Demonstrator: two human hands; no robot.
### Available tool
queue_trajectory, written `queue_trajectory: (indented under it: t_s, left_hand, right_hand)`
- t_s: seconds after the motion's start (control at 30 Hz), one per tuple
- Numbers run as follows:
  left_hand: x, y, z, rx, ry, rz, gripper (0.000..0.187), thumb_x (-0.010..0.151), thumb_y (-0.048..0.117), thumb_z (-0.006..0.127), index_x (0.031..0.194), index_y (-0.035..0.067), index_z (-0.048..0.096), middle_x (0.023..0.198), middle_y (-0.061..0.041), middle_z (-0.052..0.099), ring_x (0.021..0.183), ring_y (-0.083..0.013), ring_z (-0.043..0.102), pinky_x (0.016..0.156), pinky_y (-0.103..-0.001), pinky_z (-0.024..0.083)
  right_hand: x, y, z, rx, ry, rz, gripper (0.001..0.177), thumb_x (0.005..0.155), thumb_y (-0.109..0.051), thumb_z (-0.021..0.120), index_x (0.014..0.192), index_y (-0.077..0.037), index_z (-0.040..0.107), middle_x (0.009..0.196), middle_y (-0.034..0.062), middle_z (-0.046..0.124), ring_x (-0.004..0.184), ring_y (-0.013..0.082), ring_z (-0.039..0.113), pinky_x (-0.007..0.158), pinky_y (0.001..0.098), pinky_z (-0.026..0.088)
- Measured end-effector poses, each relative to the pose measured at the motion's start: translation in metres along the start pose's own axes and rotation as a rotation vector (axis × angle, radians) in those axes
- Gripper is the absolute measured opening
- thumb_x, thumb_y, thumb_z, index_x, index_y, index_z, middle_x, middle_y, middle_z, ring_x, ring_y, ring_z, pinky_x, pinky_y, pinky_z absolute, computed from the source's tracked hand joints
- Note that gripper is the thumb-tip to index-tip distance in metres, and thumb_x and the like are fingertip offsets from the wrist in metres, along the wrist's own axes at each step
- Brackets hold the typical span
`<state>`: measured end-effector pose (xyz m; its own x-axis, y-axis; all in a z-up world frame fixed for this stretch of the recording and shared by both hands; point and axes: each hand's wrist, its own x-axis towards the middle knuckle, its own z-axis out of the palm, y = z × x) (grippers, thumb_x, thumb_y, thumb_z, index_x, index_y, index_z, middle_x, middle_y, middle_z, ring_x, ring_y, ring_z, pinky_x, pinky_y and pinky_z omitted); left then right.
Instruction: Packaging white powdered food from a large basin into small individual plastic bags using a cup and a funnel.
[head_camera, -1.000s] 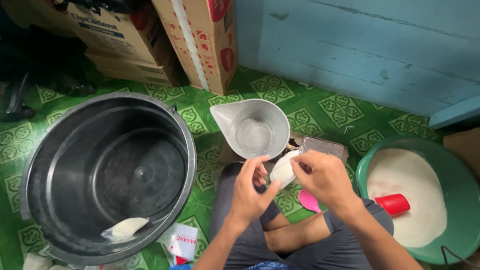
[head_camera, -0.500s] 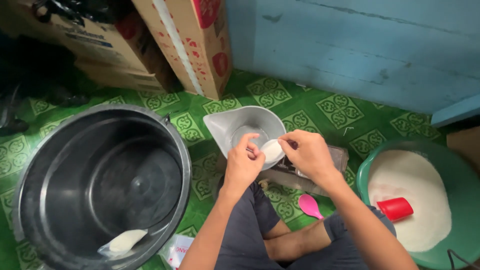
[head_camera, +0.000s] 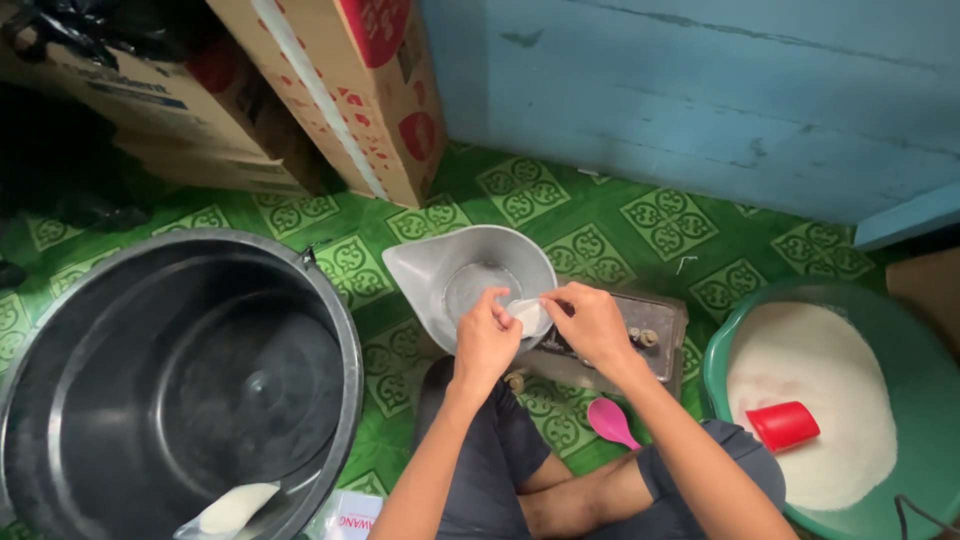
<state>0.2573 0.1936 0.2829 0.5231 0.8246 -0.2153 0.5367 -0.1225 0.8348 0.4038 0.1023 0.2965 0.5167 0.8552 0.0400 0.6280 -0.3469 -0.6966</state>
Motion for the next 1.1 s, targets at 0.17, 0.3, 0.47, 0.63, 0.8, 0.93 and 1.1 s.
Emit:
queue_trajectory:
  t_s: [0.17,0.3,0.47,0.63,0.8,0.93,1.1]
  left_hand:
    - [0.0,0.0,0.01,-0.005,0.01,0.004,0.042,0.075,0.011,0.062,0.117,0.01,0.063,0.071,-0.004,0.063,0.069,-0.0241,0.07,0.07,-0.039,0.057]
    - [-0.003,0.0,0.011,0.006,0.026,0.025,0.043,0.074,0.012,0.065,0.117,0.01,0.063,0.07,-0.003,0.063,0.067,-0.0228,0.071,0.068,-0.037,0.058]
    - [-0.024,0.019,0.0,0.003,0.018,0.049,0.046,0.074,0.014,0.069,0.119,0.008,0.062,0.072,-0.005,0.065,0.068,-0.0234,0.072,0.069,-0.038,0.058]
    - [-0.064,0.043,0.005,-0.014,0.257,0.332,0.029,0.074,0.009,0.067,0.103,0.007,0.068,0.073,-0.005,0.062,0.067,-0.0244,0.07,0.062,-0.032,0.058]
    - [-0.118,0.074,0.043,-0.163,0.146,0.62,0.024,0.076,0.004,0.061,0.1,0.004,0.064,0.099,-0.009,0.067,0.085,-0.0256,0.063,0.079,-0.033,0.051]
    - [-0.157,0.079,0.102,-0.31,-0.119,0.764,0.035,0.079,0.002,0.064,0.114,0.005,0.06,0.127,-0.012,0.057,0.113,-0.0293,0.057,0.096,-0.037,0.047]
    - [-0.149,0.1,0.16,-0.409,-0.326,1.033,0.04,0.087,0.015,0.054,0.125,-0.001,0.053,0.142,-0.023,0.045,0.136,-0.043,0.043,0.114,-0.051,0.035]
  right_hand:
    - [0.001,0.004,-0.001,0.066,0.001,0.017,0.01,0.085,-0.015,0.071,0.091,-0.014,0.078,0.073,0.0049,0.072,0.065,0.019,0.068,0.06,0.0279,0.055]
    - [-0.001,0.006,-0.002,0.118,0.025,0.022,0.01,0.082,-0.015,0.073,0.09,-0.014,0.079,0.073,0.0073,0.072,0.065,0.0209,0.069,0.058,0.0294,0.056]
    - [-0.007,0.02,-0.004,0.203,0.129,0.043,0.019,0.076,-0.011,0.076,0.095,-0.015,0.078,0.074,0.0069,0.071,0.065,0.0169,0.067,0.058,0.0248,0.055]
    - [-0.033,0.04,-0.017,0.472,0.263,0.169,0.049,0.083,-0.014,0.077,0.13,-0.012,0.062,0.114,0.0127,0.062,0.103,0.0249,0.066,0.081,0.0336,0.057]
    - [-0.088,0.075,-0.01,0.873,0.368,0.269,0.057,0.085,-0.003,0.062,0.14,-0.004,0.045,0.128,0.0138,0.055,0.11,0.0195,0.056,0.085,0.0287,0.049]
    - [-0.135,0.092,-0.016,1.319,0.448,0.613,0.06,0.087,-0.009,0.056,0.144,-0.004,0.041,0.137,0.015,0.05,0.12,0.0236,0.052,0.096,0.0346,0.043]
    - [-0.17,0.141,-0.036,1.588,0.616,0.707,0.054,0.097,-0.028,0.037,0.147,-0.008,0.035,0.147,0.0151,0.044,0.135,0.0257,0.043,0.112,0.0382,0.034]
